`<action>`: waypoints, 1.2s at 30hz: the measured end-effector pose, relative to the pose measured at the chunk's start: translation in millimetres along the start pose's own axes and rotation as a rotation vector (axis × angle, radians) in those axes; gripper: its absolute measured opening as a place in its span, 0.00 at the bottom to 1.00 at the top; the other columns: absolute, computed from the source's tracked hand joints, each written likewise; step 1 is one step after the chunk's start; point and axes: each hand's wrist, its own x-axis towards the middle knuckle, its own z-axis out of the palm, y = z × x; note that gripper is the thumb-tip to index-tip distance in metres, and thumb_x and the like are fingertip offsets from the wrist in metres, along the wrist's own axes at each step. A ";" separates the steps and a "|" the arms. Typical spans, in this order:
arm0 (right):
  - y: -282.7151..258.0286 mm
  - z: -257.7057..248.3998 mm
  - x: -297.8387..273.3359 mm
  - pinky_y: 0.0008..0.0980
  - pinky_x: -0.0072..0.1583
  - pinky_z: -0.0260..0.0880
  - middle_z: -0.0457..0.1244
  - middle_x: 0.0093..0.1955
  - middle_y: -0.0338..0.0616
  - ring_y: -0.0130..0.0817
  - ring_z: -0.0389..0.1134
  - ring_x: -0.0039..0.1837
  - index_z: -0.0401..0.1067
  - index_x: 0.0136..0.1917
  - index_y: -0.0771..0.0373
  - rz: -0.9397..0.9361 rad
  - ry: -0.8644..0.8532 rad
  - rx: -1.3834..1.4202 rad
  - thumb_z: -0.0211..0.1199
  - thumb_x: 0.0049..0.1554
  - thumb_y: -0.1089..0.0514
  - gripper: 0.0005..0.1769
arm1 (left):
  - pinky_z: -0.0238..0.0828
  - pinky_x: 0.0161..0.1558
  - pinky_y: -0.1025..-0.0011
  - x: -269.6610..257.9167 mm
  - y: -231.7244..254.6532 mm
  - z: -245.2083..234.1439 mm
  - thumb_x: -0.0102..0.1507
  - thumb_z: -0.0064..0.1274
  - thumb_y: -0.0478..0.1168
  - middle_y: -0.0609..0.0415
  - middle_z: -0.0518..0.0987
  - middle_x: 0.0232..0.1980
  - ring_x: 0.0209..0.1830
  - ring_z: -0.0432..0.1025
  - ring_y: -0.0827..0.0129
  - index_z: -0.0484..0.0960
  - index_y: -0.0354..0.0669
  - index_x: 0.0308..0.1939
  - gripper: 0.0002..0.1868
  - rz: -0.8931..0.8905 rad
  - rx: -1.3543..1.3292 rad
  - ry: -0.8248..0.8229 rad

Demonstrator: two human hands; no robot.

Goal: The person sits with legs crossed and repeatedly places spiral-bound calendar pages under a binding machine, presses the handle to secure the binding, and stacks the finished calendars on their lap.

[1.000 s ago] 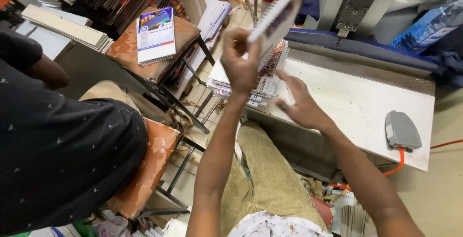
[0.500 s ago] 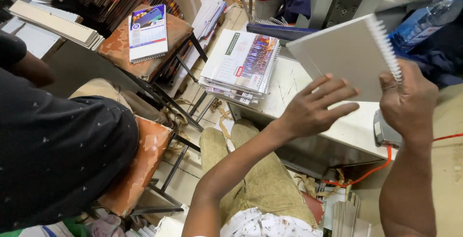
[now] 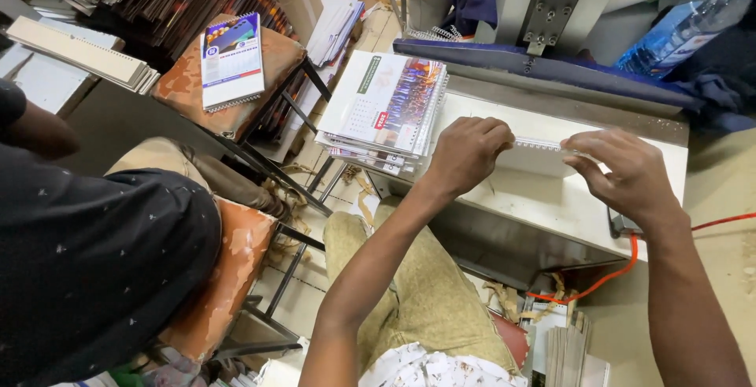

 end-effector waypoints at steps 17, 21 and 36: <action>-13.5 23.2 -16.3 0.40 0.58 0.72 0.72 0.55 0.47 0.45 0.72 0.55 0.74 0.54 0.65 0.035 0.173 0.032 0.66 0.66 0.74 0.08 | 0.72 0.46 0.63 -18.1 -11.5 -8.2 0.59 0.52 0.19 0.46 0.77 0.49 0.43 0.72 0.57 0.73 0.42 0.54 0.22 0.184 0.157 -0.158; -25.1 4.6 -13.0 0.43 0.60 0.73 0.72 0.53 0.56 0.49 0.73 0.55 0.76 0.49 0.72 -0.021 0.272 0.073 0.67 0.64 0.80 0.08 | 0.75 0.50 0.62 -13.8 -8.2 -15.1 0.64 0.51 0.20 0.45 0.77 0.54 0.49 0.73 0.55 0.74 0.41 0.55 0.18 0.261 0.043 -0.114; 97.8 179.4 6.3 0.48 0.65 0.58 0.62 0.47 0.43 0.49 0.62 0.60 0.81 0.46 0.54 0.681 -0.040 0.038 0.71 0.59 0.60 0.01 | 0.63 0.68 0.53 11.0 -143.2 217.7 0.54 0.65 0.29 0.54 0.83 0.41 0.52 0.79 0.58 0.85 0.49 0.40 0.13 -0.483 0.083 -0.428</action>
